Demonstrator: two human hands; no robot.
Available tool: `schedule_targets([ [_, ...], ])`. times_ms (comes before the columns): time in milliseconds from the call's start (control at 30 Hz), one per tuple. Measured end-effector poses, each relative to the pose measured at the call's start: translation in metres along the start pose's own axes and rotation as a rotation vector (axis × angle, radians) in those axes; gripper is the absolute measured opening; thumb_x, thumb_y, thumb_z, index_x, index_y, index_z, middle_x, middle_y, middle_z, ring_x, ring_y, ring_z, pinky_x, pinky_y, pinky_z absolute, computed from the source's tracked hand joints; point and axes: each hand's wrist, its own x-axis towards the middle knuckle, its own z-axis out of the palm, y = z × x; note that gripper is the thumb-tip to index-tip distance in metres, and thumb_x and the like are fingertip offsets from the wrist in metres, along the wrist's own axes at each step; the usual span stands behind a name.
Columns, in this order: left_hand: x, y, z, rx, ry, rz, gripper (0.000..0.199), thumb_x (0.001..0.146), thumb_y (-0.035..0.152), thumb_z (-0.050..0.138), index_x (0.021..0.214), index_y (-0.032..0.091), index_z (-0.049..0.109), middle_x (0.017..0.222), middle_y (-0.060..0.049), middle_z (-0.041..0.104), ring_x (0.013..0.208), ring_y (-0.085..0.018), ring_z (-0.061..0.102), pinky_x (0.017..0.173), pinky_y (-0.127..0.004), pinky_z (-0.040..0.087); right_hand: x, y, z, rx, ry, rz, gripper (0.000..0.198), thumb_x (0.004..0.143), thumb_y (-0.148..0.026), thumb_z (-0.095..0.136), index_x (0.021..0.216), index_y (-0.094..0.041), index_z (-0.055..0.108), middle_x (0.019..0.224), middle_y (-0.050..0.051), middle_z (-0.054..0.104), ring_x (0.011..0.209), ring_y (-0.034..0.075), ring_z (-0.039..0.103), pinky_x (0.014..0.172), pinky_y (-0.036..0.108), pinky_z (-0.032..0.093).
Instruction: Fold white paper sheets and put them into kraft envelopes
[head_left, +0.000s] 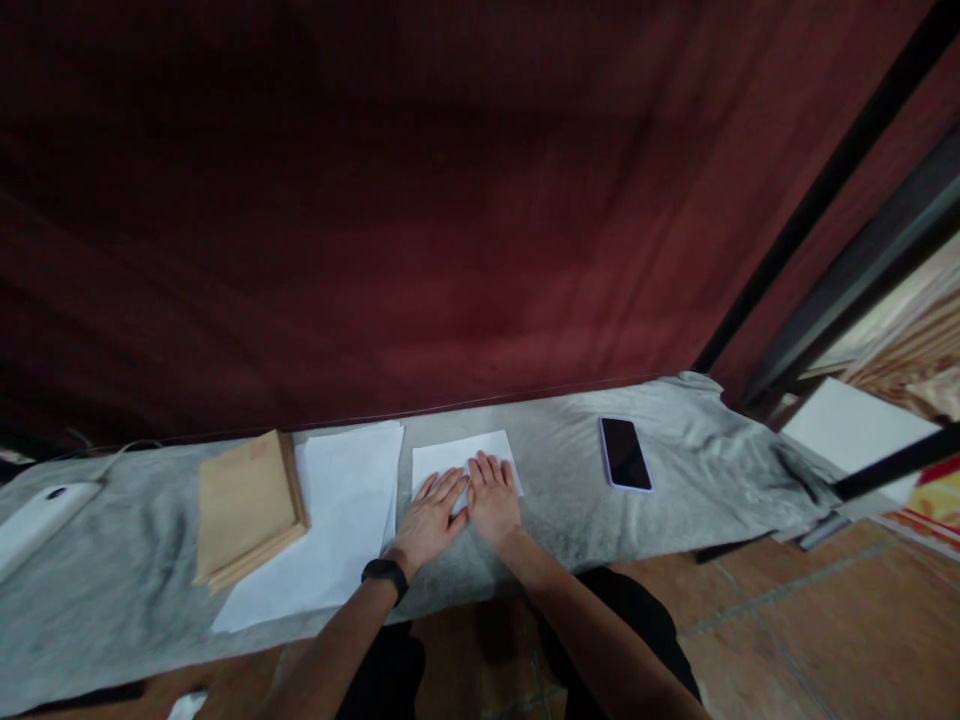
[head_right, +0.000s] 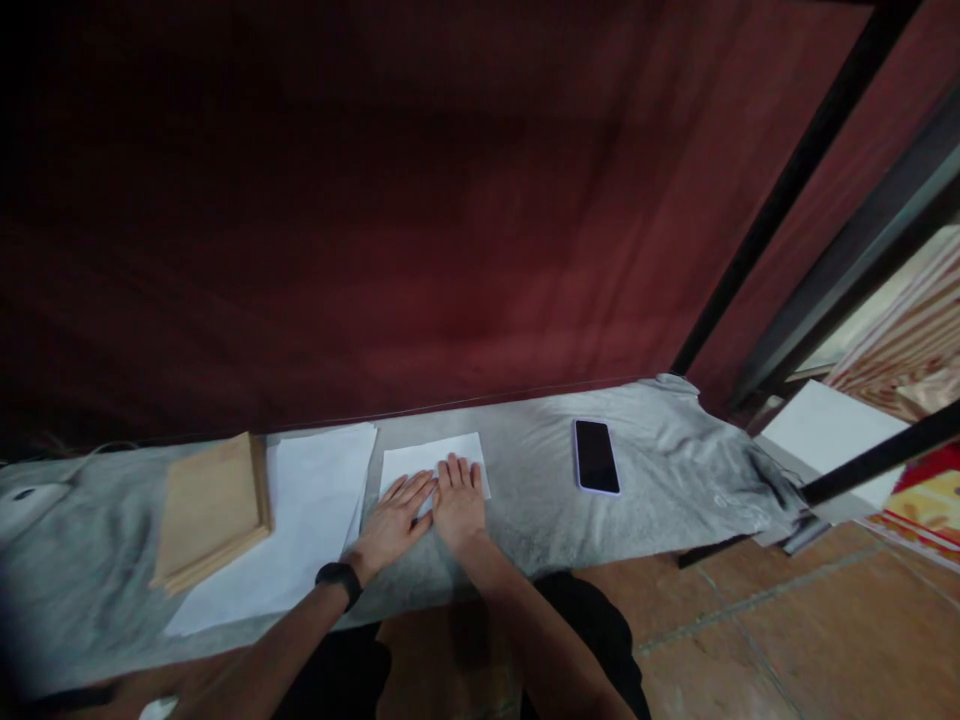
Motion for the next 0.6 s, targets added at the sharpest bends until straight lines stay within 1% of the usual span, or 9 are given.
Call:
schedule_targets([
  [133,-0.001,0.002,-0.002,-0.027,0.014,-0.025,0.052,0.094,0.032,0.050,0.144,0.019,0.052,0.152,-0.010,0.052,0.143,-0.022,0.045,0.124,-0.046,0.030,-0.001,0.002,0.001,-0.013,0.005,-0.009,0.048,0.106,-0.027,0.035,0.151,-0.018,0.047,0.160,0.010,0.039,0.148,0.029,0.037,0.123,0.050,0.022],
  [300,-0.001,0.004,-0.005,-0.061,0.003,-0.048,0.052,0.093,0.032,0.052,0.143,0.019,0.054,0.151,-0.011,0.054,0.143,-0.023,0.046,0.123,-0.046,0.031,-0.008,0.001,-0.007,-0.031,-0.009,-0.029,0.048,0.106,-0.027,0.035,0.152,-0.017,0.046,0.159,0.010,0.042,0.148,0.028,0.037,0.123,0.048,0.023],
  [400,-0.001,0.004,-0.006,-0.079,0.004,-0.056,0.052,0.093,0.033,0.051,0.144,0.020,0.053,0.152,-0.011,0.052,0.143,-0.023,0.045,0.123,-0.046,0.030,-0.022,0.002,-0.014,-0.051,-0.015,-0.015,0.047,0.106,-0.028,0.037,0.152,-0.020,0.046,0.158,0.008,0.043,0.148,0.025,0.038,0.123,0.046,0.024],
  [600,-0.001,0.008,-0.009,-0.097,0.027,-0.052,0.050,0.094,0.033,0.048,0.143,0.021,0.054,0.152,-0.011,0.053,0.142,-0.022,0.046,0.122,-0.044,0.029,-0.056,0.001,-0.023,-0.114,-0.040,0.031,0.048,0.107,-0.033,0.036,0.153,-0.022,0.044,0.159,0.007,0.040,0.149,0.023,0.037,0.123,0.046,0.027],
])
